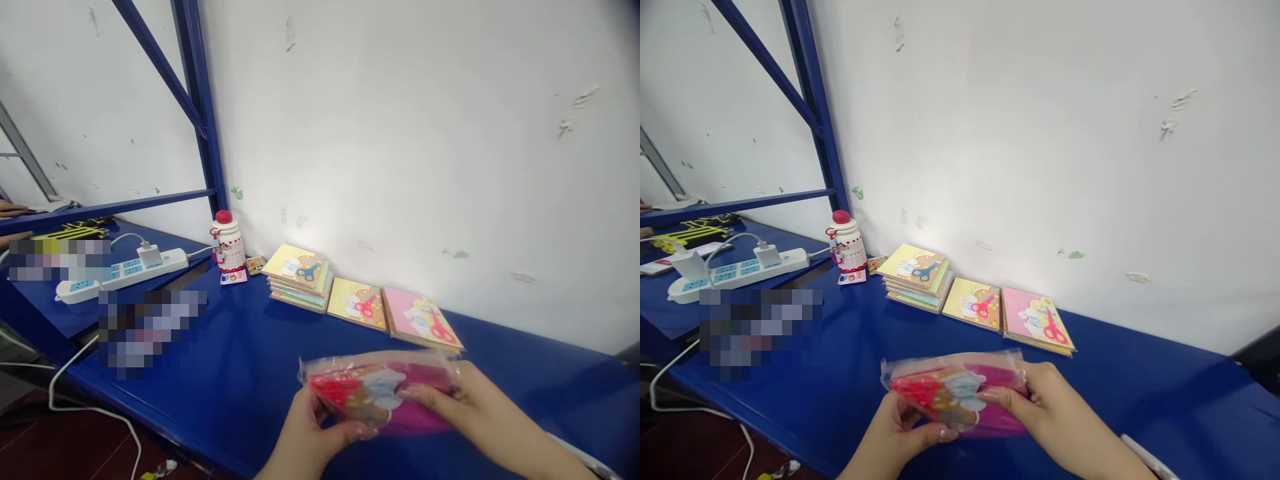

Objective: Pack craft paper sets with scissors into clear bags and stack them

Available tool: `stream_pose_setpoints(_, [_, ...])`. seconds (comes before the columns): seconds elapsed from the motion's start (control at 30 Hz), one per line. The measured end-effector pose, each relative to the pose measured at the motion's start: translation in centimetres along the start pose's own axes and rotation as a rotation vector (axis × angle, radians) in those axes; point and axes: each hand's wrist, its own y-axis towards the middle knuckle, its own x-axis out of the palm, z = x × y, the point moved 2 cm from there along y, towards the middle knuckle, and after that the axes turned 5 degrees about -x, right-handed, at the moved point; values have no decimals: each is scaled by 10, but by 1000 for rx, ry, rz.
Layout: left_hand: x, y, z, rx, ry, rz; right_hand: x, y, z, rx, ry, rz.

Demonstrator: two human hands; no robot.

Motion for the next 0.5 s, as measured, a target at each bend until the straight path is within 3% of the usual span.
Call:
stream_pose_setpoints(0.2, [1,0,2,-20,-150,291,28,7,26,91,221,25])
stream_pose_setpoints(0.3, [0,-2,4,-15,-113,314,39,-1,48,-2,217,215])
stream_pose_setpoints(0.37, [2,-2,3,-1,-99,330,45,-15,59,-143,24,492])
stream_pose_setpoints(0.4, [2,-2,3,4,-95,341,49,-24,62,-224,-176,621])
stream_pose_setpoints(0.43, [3,-2,2,5,-88,346,56,-33,63,-348,-392,690])
stream_pose_setpoints(0.5, [5,-3,1,-1,-71,322,71,-45,61,-583,-689,672])
